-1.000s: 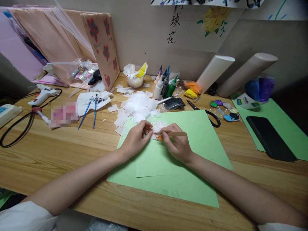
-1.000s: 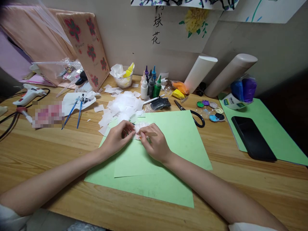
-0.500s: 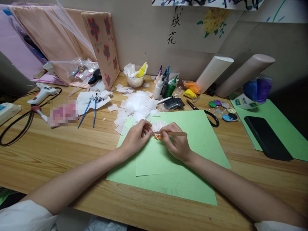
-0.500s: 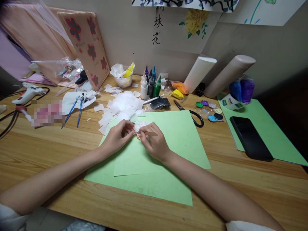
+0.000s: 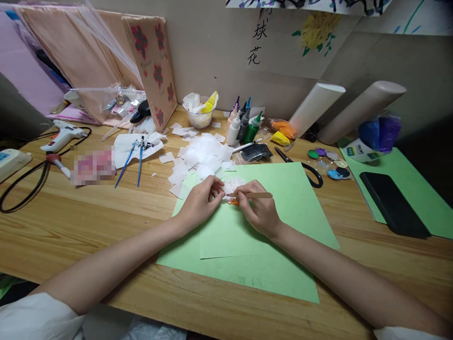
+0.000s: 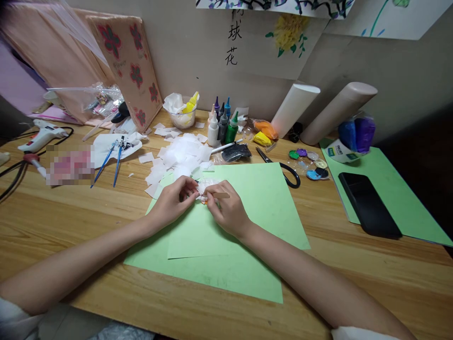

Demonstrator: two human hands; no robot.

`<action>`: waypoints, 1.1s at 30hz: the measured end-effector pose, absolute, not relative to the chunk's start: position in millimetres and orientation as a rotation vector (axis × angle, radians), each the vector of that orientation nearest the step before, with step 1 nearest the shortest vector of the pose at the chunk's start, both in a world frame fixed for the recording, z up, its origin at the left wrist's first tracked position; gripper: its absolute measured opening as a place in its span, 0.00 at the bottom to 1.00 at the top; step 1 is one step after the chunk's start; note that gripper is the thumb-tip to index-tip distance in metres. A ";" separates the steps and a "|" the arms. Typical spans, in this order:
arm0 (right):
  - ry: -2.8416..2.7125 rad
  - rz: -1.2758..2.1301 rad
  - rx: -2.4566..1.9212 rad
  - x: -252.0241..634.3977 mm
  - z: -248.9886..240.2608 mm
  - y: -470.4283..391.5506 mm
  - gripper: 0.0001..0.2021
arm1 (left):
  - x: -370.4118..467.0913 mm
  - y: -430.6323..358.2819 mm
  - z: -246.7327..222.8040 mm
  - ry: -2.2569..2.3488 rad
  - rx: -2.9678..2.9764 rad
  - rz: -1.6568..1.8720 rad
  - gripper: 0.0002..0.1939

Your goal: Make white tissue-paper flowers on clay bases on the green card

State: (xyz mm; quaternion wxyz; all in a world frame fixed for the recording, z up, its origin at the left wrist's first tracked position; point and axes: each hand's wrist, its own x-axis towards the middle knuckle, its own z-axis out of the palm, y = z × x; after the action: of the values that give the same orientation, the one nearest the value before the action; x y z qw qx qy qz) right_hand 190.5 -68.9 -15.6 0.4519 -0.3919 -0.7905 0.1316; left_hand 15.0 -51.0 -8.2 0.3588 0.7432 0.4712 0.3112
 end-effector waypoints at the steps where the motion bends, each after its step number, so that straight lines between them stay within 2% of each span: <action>1: -1.951 0.324 -0.974 190.3 -15.8 -68.7 0.08 | 15.0 -51.1 -8.0 1.214 1.915 0.802 0.06; 22: -1.984 0.347 -1.004 188.1 -16.2 -67.2 0.07 | 16.7 -52.8 -11.7 1.187 1.906 0.803 0.07; 27: -1.882 0.378 -0.974 189.8 -14.3 -70.3 0.08 | -5.4 -39.8 8.4 1.280 2.102 0.755 0.08; 29: -1.859 0.347 -0.930 191.0 -14.1 -72.3 0.09 | -28.0 -26.4 22.9 1.451 2.266 0.686 0.08; 33: -1.870 0.313 -0.865 192.5 -15.2 -73.7 0.10 | -71.9 -2.4 44.5 1.560 2.292 0.207 0.10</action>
State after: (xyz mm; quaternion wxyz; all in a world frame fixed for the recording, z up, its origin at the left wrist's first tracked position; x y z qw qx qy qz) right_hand 192.5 -73.7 -15.2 0.5045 -0.3586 -0.7747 0.1296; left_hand -71.9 -2.4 44.5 0.1799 0.8109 0.5519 0.0733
